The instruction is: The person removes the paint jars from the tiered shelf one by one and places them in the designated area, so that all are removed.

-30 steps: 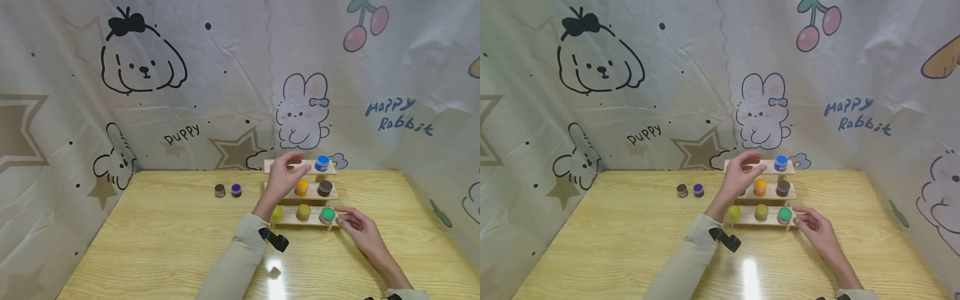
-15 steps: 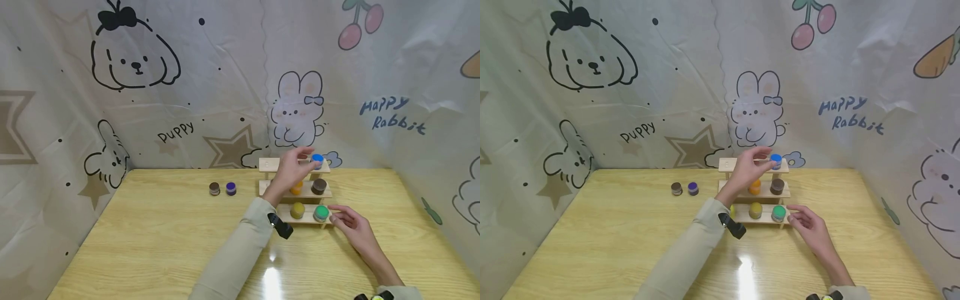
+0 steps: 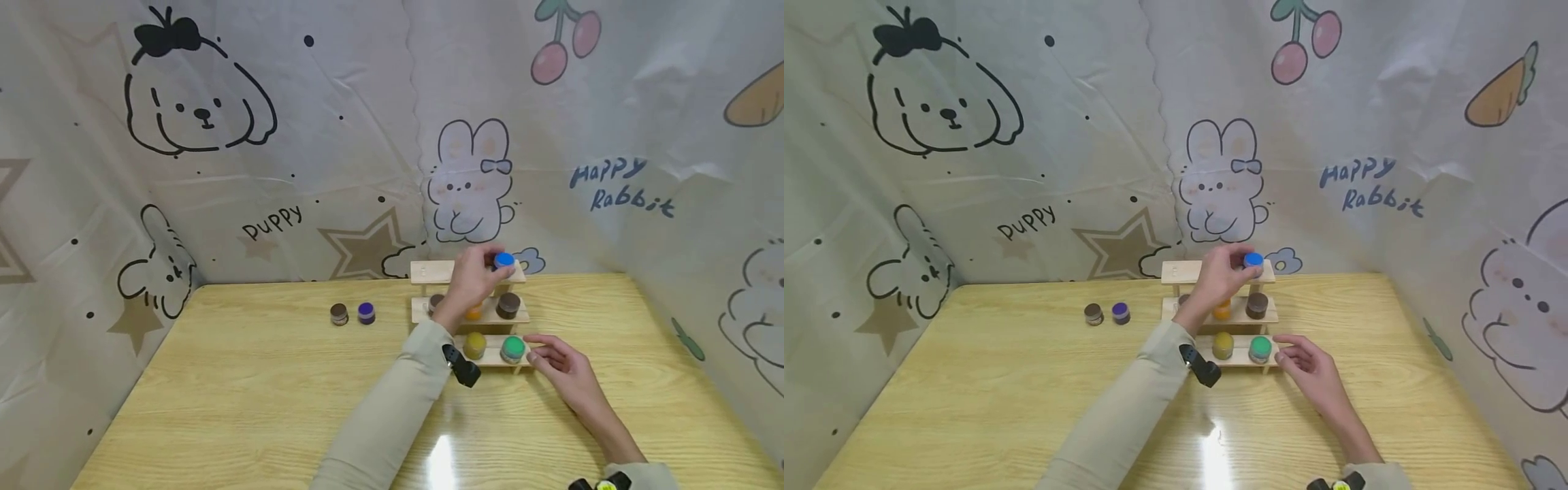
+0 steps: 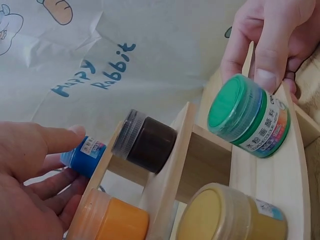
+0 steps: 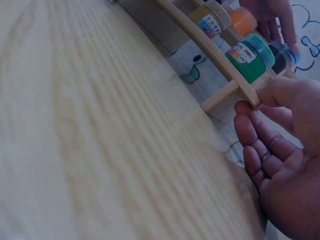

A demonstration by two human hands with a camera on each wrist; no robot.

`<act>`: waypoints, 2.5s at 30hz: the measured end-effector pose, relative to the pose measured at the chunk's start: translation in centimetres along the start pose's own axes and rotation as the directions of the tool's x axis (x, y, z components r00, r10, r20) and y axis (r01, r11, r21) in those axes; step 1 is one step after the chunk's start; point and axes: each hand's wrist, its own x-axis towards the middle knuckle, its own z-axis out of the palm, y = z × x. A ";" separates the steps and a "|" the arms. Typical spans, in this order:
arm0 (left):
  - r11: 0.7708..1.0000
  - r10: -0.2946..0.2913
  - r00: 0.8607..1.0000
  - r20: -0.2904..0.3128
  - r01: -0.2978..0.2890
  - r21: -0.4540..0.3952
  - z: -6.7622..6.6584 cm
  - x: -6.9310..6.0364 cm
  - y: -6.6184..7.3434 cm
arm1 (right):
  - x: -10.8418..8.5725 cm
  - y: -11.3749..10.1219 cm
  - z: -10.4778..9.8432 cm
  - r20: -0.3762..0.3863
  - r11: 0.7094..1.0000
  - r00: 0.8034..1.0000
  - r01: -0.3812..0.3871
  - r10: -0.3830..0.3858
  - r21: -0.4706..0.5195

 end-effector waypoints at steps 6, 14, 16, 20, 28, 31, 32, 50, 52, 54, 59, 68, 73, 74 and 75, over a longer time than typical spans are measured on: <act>1.000 -0.003 0.999 -0.037 0.003 0.004 0.1 -0.1 0.2 | 0.0 -0.2 0.0 -0.005 1.000 1.000 0.018 -0.018 -0.011; 0.999 -0.040 0.998 -0.056 0.038 -0.031 -0.1 -0.4 0.1 | 0.1 0.2 -0.1 0.002 1.000 1.000 0.002 -0.002 -0.024; 0.998 -0.040 0.997 -0.065 0.037 -0.049 -0.5 -0.5 0.0 | 0.2 0.2 0.0 0.004 1.000 1.000 0.008 -0.008 -0.024; 0.995 -0.036 0.996 -0.083 0.027 -0.100 -1.4 -1.0 -0.1 | 0.2 0.1 0.2 0.006 0.999 1.000 -0.002 0.002 -0.034; 0.991 0.026 0.992 -0.121 -0.041 -0.128 -3.3 -1.9 -0.4 | 0.1 -0.1 0.1 0.000 0.998 1.000 0.003 -0.003 -0.063; 0.989 0.045 0.992 -0.118 -0.060 -0.132 -3.8 -2.1 -0.6 | 0.0 -0.1 0.1 -0.005 0.998 1.000 -0.002 0.001 -0.068; 0.988 0.048 0.992 -0.115 -0.064 -0.138 -4.0 -2.2 -0.7 | 0.0 -0.1 0.0 -0.006 0.997 1.000 -0.004 0.004 -0.074; 0.966 0.100 0.989 -0.107 -0.122 -0.228 -7.8 -4.4 -2.3 | 0.1 -0.3 0.0 0.003 0.998 1.000 -0.023 0.023 -0.058; 0.960 0.113 0.988 -0.110 -0.137 -0.244 -8.3 -4.6 -2.6 | 0.1 -0.2 -0.1 0.006 0.998 1.000 -0.022 0.023 -0.055; 0.952 0.126 0.986 -0.112 -0.152 -0.267 -8.7 -4.9 -3.0 | 0.1 -0.2 -0.1 0.012 0.999 1.000 -0.020 0.021 -0.045; 0.937 0.142 0.983 -0.118 -0.172 -0.304 -9.8 -5.7 -4.1 | 0.1 -0.2 -0.1 0.021 0.999 1.000 -0.016 0.017 -0.036; 0.924 0.162 0.974 -0.155 -0.205 -0.322 -11.8 -7.3 -6.0 | 0.0 -0.2 0.0 0.011 0.998 1.000 -0.019 0.020 -0.058; 0.914 0.180 0.965 -0.190 -0.235 -0.330 -13.2 -8.2 -6.8 | 0.1 -0.2 0.0 0.008 0.998 1.000 -0.014 0.015 -0.057; 0.915 0.180 0.963 -0.198 -0.238 -0.326 -13.5 -8.3 -7.0 | 0.1 -0.2 0.0 0.008 0.998 1.000 -0.012 0.012 -0.058; 0.916 0.178 0.963 -0.204 -0.238 -0.322 -13.8 -8.5 -7.1 | 0.1 -0.2 -0.1 0.007 0.998 1.000 -0.011 0.012 -0.057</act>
